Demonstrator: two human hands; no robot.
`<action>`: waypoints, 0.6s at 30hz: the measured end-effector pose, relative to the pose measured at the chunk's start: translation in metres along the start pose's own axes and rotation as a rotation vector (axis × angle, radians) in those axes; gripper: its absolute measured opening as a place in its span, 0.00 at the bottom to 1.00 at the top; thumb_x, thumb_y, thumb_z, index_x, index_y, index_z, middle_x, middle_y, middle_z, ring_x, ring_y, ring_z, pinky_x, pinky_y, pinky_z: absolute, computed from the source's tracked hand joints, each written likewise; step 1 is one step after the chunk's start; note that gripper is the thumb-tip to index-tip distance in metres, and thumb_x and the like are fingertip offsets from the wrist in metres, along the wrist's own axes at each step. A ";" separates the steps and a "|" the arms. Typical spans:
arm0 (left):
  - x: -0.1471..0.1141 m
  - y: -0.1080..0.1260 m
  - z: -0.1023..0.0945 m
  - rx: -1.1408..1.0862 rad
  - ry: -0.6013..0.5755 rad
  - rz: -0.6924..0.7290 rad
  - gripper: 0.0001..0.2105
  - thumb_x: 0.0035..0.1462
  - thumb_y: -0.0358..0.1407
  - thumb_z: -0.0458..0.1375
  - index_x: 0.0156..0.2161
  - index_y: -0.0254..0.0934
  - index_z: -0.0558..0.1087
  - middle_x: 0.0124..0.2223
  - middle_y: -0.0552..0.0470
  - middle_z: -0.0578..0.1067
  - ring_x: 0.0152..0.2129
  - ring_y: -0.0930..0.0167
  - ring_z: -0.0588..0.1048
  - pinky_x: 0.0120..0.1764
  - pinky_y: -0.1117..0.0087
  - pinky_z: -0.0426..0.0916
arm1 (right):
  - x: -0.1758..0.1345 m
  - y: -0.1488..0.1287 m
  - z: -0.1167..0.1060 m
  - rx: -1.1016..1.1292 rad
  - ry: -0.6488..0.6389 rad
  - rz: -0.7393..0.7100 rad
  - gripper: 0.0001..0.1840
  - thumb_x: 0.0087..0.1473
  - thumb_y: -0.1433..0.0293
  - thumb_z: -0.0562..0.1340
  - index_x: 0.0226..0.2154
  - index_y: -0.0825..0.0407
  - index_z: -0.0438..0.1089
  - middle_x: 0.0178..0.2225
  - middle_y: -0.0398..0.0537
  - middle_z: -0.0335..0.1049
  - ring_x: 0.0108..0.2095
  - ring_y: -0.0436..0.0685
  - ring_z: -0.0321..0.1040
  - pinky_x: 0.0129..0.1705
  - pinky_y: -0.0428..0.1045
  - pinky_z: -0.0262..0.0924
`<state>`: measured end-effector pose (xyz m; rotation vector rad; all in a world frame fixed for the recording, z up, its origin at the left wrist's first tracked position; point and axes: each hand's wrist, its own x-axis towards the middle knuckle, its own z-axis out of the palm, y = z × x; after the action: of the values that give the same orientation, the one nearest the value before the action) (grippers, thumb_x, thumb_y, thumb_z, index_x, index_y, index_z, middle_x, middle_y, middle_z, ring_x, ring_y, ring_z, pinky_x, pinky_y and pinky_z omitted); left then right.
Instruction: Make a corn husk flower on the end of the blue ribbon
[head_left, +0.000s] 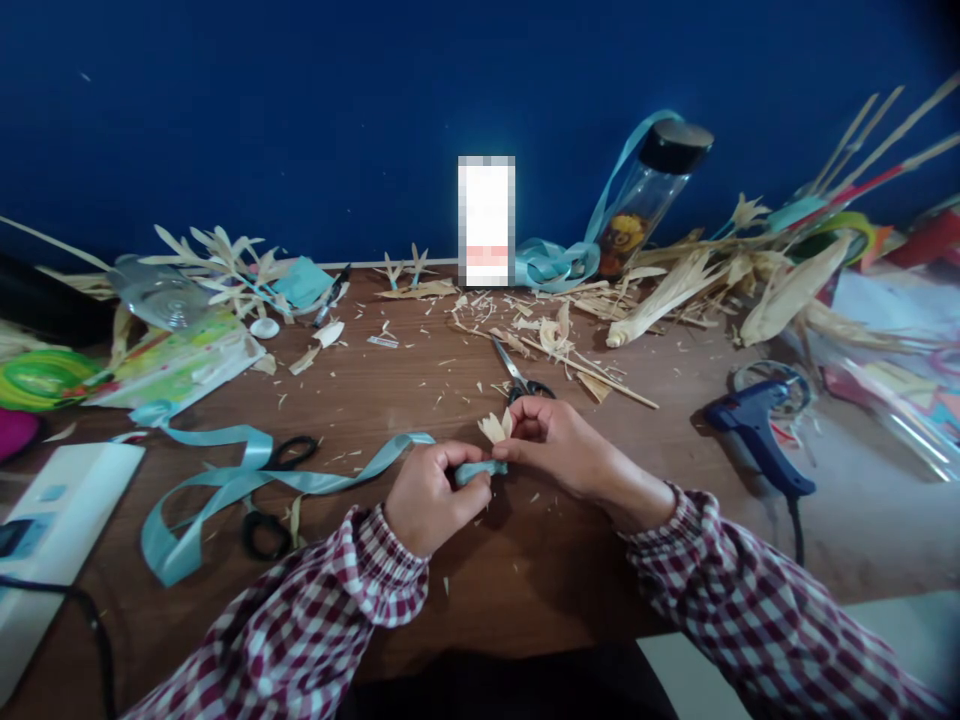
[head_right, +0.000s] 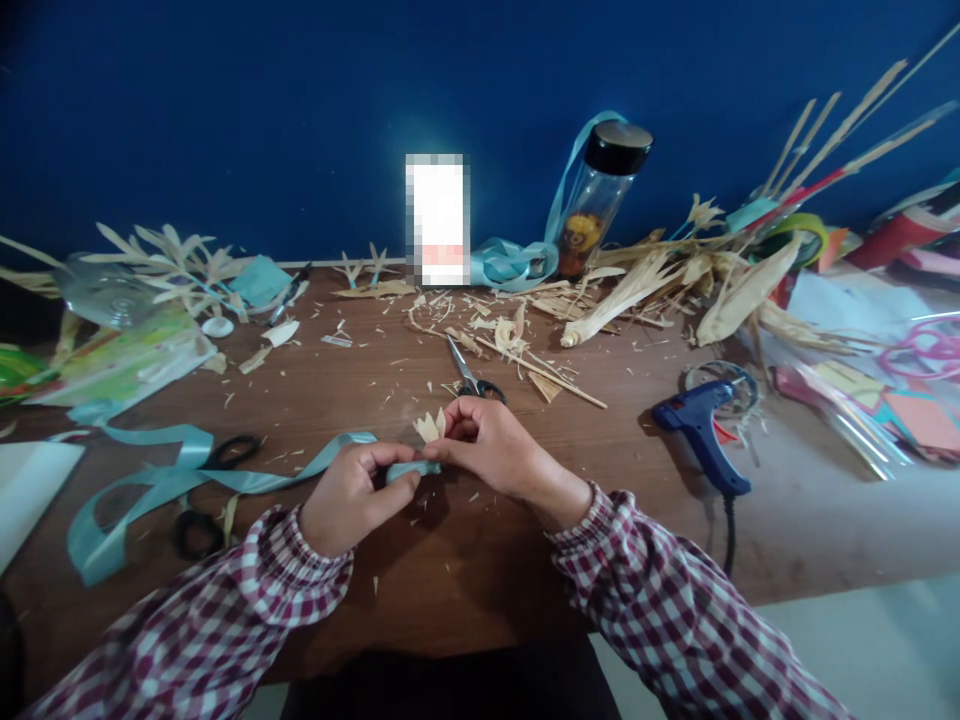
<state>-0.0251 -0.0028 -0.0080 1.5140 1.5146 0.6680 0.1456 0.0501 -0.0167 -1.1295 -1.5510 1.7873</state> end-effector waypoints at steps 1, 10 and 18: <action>0.000 0.001 0.000 -0.006 -0.011 -0.007 0.09 0.44 0.34 0.55 0.27 0.32 0.76 0.18 0.55 0.69 0.16 0.75 0.64 0.21 0.74 0.61 | 0.000 0.000 0.000 0.001 0.001 -0.008 0.15 0.41 0.63 0.69 0.26 0.53 0.64 0.23 0.39 0.66 0.25 0.48 0.64 0.27 0.44 0.57; -0.001 0.006 -0.002 -0.104 -0.050 -0.103 0.11 0.44 0.37 0.56 0.29 0.31 0.75 0.20 0.53 0.70 0.17 0.75 0.64 0.22 0.75 0.60 | 0.000 0.001 0.003 0.014 0.082 -0.016 0.21 0.40 0.63 0.69 0.28 0.50 0.57 0.21 0.36 0.65 0.22 0.47 0.63 0.23 0.43 0.53; -0.001 0.005 0.000 -0.096 -0.029 -0.106 0.10 0.44 0.36 0.57 0.29 0.31 0.76 0.19 0.55 0.70 0.15 0.76 0.62 0.19 0.76 0.58 | -0.002 -0.001 0.006 -0.090 0.135 -0.069 0.19 0.41 0.65 0.69 0.28 0.50 0.56 0.22 0.37 0.65 0.24 0.48 0.63 0.24 0.43 0.55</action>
<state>-0.0226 -0.0032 -0.0036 1.3567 1.5081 0.6451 0.1418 0.0456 -0.0151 -1.1983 -1.5840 1.5771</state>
